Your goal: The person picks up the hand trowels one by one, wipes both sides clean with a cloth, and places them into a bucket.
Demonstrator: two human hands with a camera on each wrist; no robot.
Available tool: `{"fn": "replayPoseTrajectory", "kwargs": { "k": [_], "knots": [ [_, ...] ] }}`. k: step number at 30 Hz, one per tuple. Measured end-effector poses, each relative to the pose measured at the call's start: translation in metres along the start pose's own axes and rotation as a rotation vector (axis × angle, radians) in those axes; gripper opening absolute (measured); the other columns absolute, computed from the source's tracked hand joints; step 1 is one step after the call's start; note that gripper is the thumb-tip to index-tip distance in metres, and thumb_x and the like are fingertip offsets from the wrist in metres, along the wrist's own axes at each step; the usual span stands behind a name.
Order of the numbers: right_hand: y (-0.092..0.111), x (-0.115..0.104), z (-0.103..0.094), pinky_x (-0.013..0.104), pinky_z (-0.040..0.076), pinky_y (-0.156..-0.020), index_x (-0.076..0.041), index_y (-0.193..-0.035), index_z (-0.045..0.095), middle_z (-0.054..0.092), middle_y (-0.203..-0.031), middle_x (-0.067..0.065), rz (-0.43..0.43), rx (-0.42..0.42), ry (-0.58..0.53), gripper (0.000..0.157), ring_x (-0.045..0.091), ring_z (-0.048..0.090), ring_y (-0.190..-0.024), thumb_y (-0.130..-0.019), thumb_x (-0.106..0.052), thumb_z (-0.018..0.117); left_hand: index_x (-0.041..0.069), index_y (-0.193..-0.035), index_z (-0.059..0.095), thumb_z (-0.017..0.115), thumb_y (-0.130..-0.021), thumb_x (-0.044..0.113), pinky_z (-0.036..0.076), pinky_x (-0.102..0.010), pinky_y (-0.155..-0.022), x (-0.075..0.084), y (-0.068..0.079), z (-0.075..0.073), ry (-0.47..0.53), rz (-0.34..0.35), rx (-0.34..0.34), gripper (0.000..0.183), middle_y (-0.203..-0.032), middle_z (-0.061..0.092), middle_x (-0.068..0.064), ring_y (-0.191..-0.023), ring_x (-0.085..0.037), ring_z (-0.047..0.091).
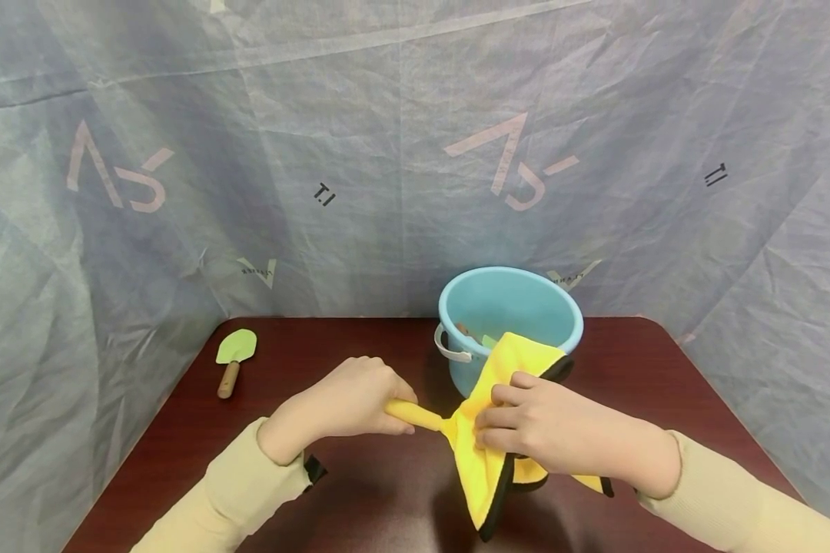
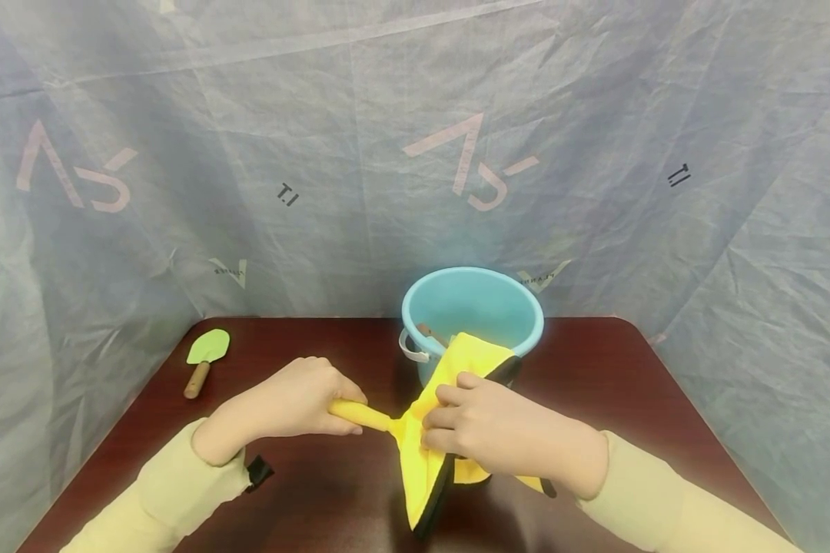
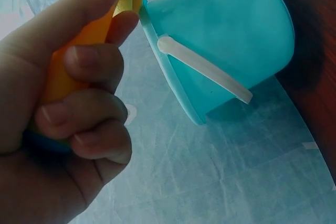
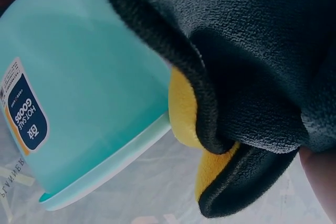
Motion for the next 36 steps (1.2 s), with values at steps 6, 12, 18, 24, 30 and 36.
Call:
{"fn": "replayPoseTrajectory", "kwargs": {
  "k": [6, 12, 18, 24, 30, 36],
  "knots": [
    [0.002, 0.000, -0.001, 0.023, 0.028, -0.069, -0.022, -0.103, 0.067, 0.064, -0.096, -0.012, -0.008, 0.003, 0.009, 0.037, 0.011, 0.048, -0.079, -0.068, -0.012, 0.076, 0.028, -0.072, 0.068, 0.078, -0.072, 0.034, 0.034, -0.020, -0.047, -0.002, 0.002, 0.000, -0.005, -0.004, 0.007, 0.011, -0.055, 0.044, 0.022, -0.050, -0.001, 0.039],
    [0.005, 0.000, 0.000, 0.024, 0.028, -0.069, -0.022, -0.102, 0.067, 0.064, -0.094, -0.013, -0.011, -0.007, 0.019, 0.035, 0.012, 0.048, -0.079, -0.069, -0.010, 0.072, 0.028, -0.072, 0.068, 0.078, -0.071, 0.033, 0.034, -0.020, -0.047, -0.005, 0.006, -0.001, -0.006, -0.006, 0.022, 0.011, -0.055, 0.044, 0.023, -0.050, -0.001, 0.038],
    [0.009, 0.000, -0.003, 0.024, 0.028, -0.067, -0.023, -0.101, 0.068, 0.065, -0.094, -0.013, -0.010, 0.010, 0.024, 0.041, 0.012, 0.048, -0.078, -0.064, -0.009, 0.078, 0.029, -0.071, 0.066, 0.078, -0.072, 0.034, 0.034, -0.020, -0.047, -0.011, 0.008, 0.000, -0.003, -0.025, 0.015, 0.013, -0.054, 0.043, 0.022, -0.050, -0.001, 0.037],
    [0.014, 0.003, -0.004, 0.023, 0.026, -0.067, -0.022, -0.102, 0.068, 0.065, -0.095, -0.013, 0.018, -0.001, 0.009, 0.040, 0.012, 0.049, -0.081, -0.065, -0.008, 0.076, 0.027, -0.067, 0.062, 0.078, -0.071, 0.031, 0.033, -0.020, -0.046, -0.015, 0.011, 0.000, -0.006, -0.048, 0.026, 0.016, -0.053, 0.041, 0.020, -0.050, -0.001, 0.035],
    [0.018, 0.005, -0.004, 0.023, 0.025, -0.067, -0.022, -0.101, 0.068, 0.064, -0.096, -0.013, 0.049, -0.006, -0.013, 0.034, 0.011, 0.049, -0.081, -0.070, -0.009, 0.072, 0.024, -0.063, 0.056, 0.074, -0.069, 0.020, 0.030, -0.020, -0.045, -0.020, 0.014, -0.001, -0.027, -0.065, 0.043, 0.020, -0.053, 0.034, 0.017, -0.049, -0.002, 0.030],
    [0.020, 0.005, -0.006, 0.021, 0.026, -0.067, -0.022, -0.101, 0.068, 0.064, -0.096, -0.013, 0.032, 0.022, -0.009, 0.039, 0.011, 0.050, -0.082, -0.065, -0.012, 0.080, 0.024, -0.061, 0.053, 0.070, -0.066, 0.014, 0.029, -0.021, -0.045, -0.025, 0.020, 0.000, -0.039, -0.085, 0.038, 0.020, -0.053, 0.031, 0.016, -0.049, -0.003, 0.028]
  ]
}}
Point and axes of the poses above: each hand's wrist, its own y-axis away from the middle knuckle, its own z-axis out of the palm, x = y × z, the point moved 9 cm from there along -y, towards the middle knuckle
